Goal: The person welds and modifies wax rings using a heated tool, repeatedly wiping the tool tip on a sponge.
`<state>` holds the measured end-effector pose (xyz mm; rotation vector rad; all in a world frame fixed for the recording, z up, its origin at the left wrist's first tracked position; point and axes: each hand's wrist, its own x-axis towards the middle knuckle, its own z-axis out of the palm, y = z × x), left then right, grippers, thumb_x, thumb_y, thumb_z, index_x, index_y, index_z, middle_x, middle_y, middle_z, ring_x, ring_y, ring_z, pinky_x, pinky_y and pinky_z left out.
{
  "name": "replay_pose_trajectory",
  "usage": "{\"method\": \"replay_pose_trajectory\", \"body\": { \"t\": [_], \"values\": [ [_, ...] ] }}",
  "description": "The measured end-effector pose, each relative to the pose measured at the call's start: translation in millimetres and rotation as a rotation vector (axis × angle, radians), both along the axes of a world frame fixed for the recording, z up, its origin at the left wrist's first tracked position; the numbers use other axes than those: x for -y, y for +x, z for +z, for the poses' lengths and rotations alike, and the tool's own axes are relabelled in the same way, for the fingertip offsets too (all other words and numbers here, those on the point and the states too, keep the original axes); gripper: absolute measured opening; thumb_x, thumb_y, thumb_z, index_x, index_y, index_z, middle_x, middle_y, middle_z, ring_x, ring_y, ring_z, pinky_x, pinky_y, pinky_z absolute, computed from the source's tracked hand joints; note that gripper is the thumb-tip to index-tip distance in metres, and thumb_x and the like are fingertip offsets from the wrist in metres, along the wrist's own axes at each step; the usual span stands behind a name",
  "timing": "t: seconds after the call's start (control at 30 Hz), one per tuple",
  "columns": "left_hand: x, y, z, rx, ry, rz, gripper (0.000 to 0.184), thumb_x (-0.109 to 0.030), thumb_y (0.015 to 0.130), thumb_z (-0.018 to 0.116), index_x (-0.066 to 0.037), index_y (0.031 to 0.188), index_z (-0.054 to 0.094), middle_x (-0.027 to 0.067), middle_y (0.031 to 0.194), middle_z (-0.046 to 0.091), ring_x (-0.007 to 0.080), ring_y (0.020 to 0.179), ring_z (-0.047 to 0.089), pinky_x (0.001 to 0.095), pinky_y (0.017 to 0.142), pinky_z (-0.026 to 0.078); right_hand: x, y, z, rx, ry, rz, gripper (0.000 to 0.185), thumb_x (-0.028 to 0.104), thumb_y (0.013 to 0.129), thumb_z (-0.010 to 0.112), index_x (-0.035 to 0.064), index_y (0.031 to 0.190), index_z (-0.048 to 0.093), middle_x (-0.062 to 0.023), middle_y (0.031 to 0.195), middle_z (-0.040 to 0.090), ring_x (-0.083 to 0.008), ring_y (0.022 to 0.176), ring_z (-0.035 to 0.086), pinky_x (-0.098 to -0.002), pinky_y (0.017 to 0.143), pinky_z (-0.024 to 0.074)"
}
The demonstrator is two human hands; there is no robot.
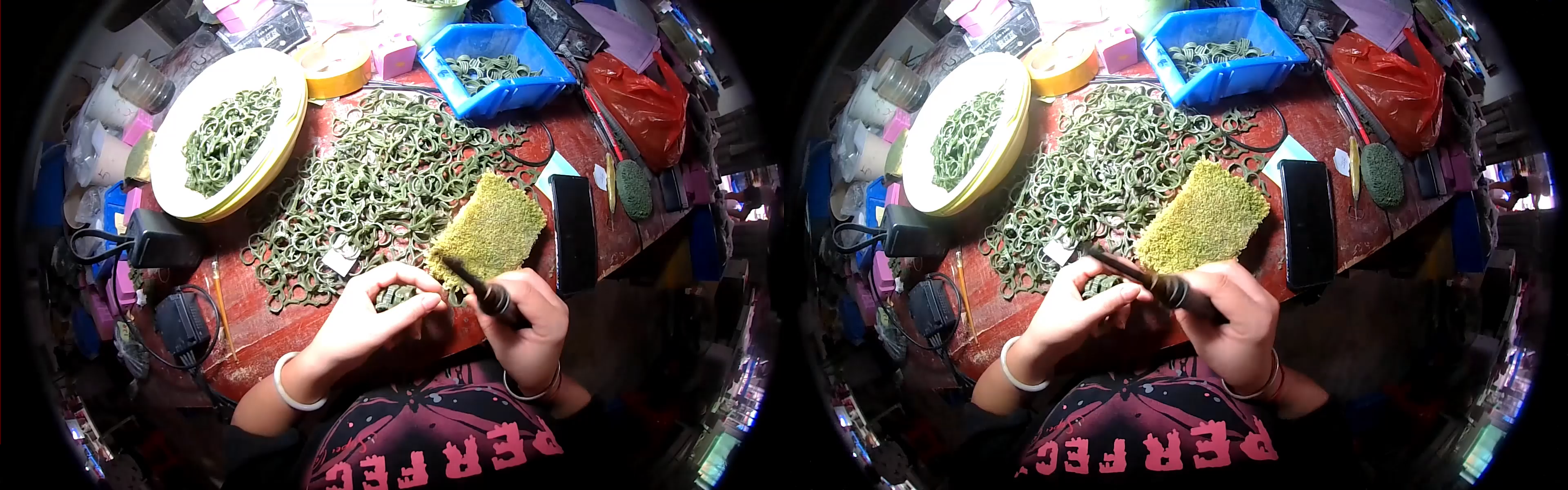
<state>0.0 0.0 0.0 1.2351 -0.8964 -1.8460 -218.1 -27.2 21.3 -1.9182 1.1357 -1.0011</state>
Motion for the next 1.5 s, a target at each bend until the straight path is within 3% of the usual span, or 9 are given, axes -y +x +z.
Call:
{"method": "replay_pose_trajectory", "body": {
  "t": [0.03,0.2,0.4,0.87,1.13,1.23,1.3,1.37,1.5],
  "values": [
    [1,1,2,-0.171,0.183,0.006,0.024,-0.019,0.095,0.07,-0.003,0.112,0.067,0.0042,0.092,0.07,0.0052,0.065,0.06,0.0173,0.048,0.041,-1,1,2,0.031,-0.052,0.037,0.034,-0.009,0.075,0.075,0.0021,0.107,0.073,-0.0095,0.088,0.067,-0.0212,0.075,0.069,-0.0279,0.065,0.053],
    [1,-6,-6,-0.255,0.271,0.115,0.02,-0.021,0.1,0.064,-0.003,0.109,0.068,0.0035,0.084,0.069,0.004,0.057,0.056,0.0171,0.043,0.035,-7,3,-4,0.022,-0.161,0.145,0.037,-0.01,0.072,0.072,0.0013,0.107,0.072,-0.0111,0.093,0.067,-0.0228,0.077,0.07,-0.0315,0.064,0.0555],
    [2,6,-2,-0.429,0.369,-0.009,0.018,-0.019,0.1,0.064,-0.003,0.109,0.063,0.0065,0.085,0.067,0.0042,0.056,0.054,0.0159,0.04,0.034,-7,7,1,-0.038,-0.3,0.287,0.027,0.001,0.078,0.076,-0.0008,0.104,0.072,-0.0096,0.095,0.069,-0.0221,0.077,0.072,-0.03,0.066,0.0587],
    [4,3,0,-0.442,0.337,-0.021,0.026,-0.02,0.099,0.062,0.0,0.115,0.061,0.003,0.085,0.06,0.0034,0.062,0.051,0.0124,0.041,0.03,-7,5,2,-0.055,-0.261,0.335,0.032,0.001,0.075,0.075,0.0008,0.108,0.072,-0.0092,0.098,0.069,-0.0222,0.081,0.072,-0.0306,0.069,0.059],
    [2,5,-7,-0.587,0.359,0.011,0.021,-0.012,0.099,0.062,-0.001,0.117,0.062,0.0061,0.095,0.067,0.0041,0.062,0.053,0.0141,0.043,0.034,-6,4,3,-0.064,-0.231,0.345,0.033,0.001,0.074,0.076,0.0016,0.107,0.073,-0.0092,0.097,0.069,-0.0227,0.081,0.072,-0.0305,0.069,0.0588],
    [3,4,-8,-0.641,0.352,0.028,0.022,-0.009,0.098,0.061,-0.001,0.118,0.061,0.0082,0.101,0.068,0.0049,0.063,0.052,0.014,0.043,0.034,-6,-2,0,-0.046,-0.207,0.352,0.046,-0.002,0.067,0.069,0.0023,0.113,0.07,-0.0084,0.103,0.068,-0.0245,0.085,0.071,-0.0334,0.069,0.0576],
    [3,6,-13,-0.612,0.328,0.021,0.022,-0.009,0.098,0.061,0.0,0.119,0.06,0.0095,0.103,0.068,0.0053,0.064,0.052,0.014,0.043,0.034,-3,-11,1,-0.046,-0.151,0.297,0.047,0.0,0.066,0.074,0.0024,0.113,0.07,-0.0107,0.101,0.068,-0.026,0.084,0.071,-0.0343,0.069,0.0577],
    [3,7,-15,-0.584,0.303,0.016,0.022,-0.008,0.098,0.061,0.0,0.119,0.06,0.0107,0.106,0.068,0.0057,0.064,0.052,0.014,0.042,0.034,-2,-20,5,-0.069,-0.131,0.181,0.038,0.015,0.076,0.084,0.0007,0.109,0.071,-0.0142,0.091,0.069,-0.0272,0.078,0.071,-0.0341,0.067,0.0571],
    [4,7,-13,-0.666,0.315,0.017,0.023,-0.01,0.099,0.059,0.0,0.119,0.06,0.0124,0.109,0.068,0.0069,0.065,0.053,0.0137,0.042,0.034,-4,-54,-2,-0.223,-0.117,-0.001,0.034,0.026,0.084,0.081,-0.0002,0.103,0.07,-0.0128,0.085,0.069,-0.0251,0.067,0.067,-0.0334,0.058,0.0515]
  ]
}}
